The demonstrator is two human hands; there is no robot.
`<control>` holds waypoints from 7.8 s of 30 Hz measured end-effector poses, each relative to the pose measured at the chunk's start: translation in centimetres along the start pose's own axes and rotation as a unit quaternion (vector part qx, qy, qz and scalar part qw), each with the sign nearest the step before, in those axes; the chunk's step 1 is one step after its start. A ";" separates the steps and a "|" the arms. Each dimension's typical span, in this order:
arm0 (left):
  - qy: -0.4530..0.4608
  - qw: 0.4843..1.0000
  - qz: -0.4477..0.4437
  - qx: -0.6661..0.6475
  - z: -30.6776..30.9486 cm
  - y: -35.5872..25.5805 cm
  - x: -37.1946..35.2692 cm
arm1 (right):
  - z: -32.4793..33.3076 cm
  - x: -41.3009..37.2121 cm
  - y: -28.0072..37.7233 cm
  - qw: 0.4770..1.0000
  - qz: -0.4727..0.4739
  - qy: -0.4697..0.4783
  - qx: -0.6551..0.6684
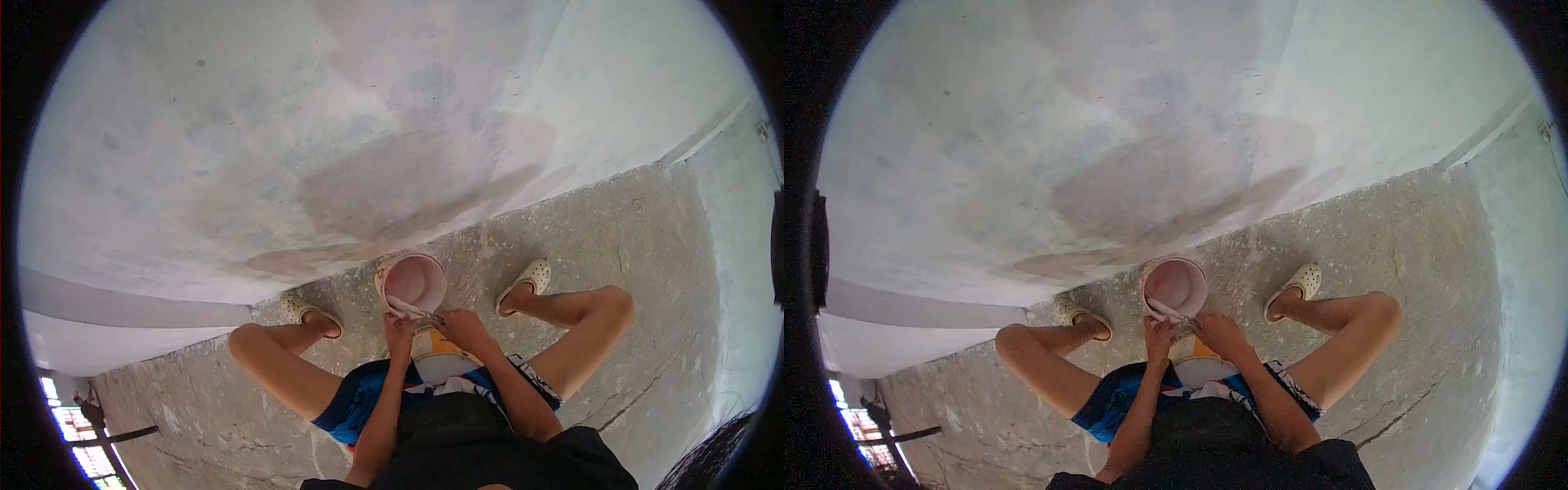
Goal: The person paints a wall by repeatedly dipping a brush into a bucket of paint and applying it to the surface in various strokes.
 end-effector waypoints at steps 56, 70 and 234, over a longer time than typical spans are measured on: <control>0.016 0.980 -0.162 0.114 -0.1 -0.7 0.2 | -1.3 1.4 -3.9 0.798 -0.260 0.051 0.541; 0.023 0.996 -0.042 -0.075 -1.1 -1.9 -0.6 | -0.4 0.9 -4.4 0.616 -0.291 0.020 0.732; -0.180 0.964 -0.097 -0.168 3.7 -4.6 -3.3 | 2.7 3.9 5.9 0.911 -0.065 0.071 0.401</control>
Point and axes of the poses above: each hand's wrist, its own x-axis towards the middle knuckle, its own z-axis out of the back of the hand, y = z × x, the point moved 2 cm from there along x, towards the middle knuckle, and after that the axes turned 14 degrees about -x, right-handed, at the moved point
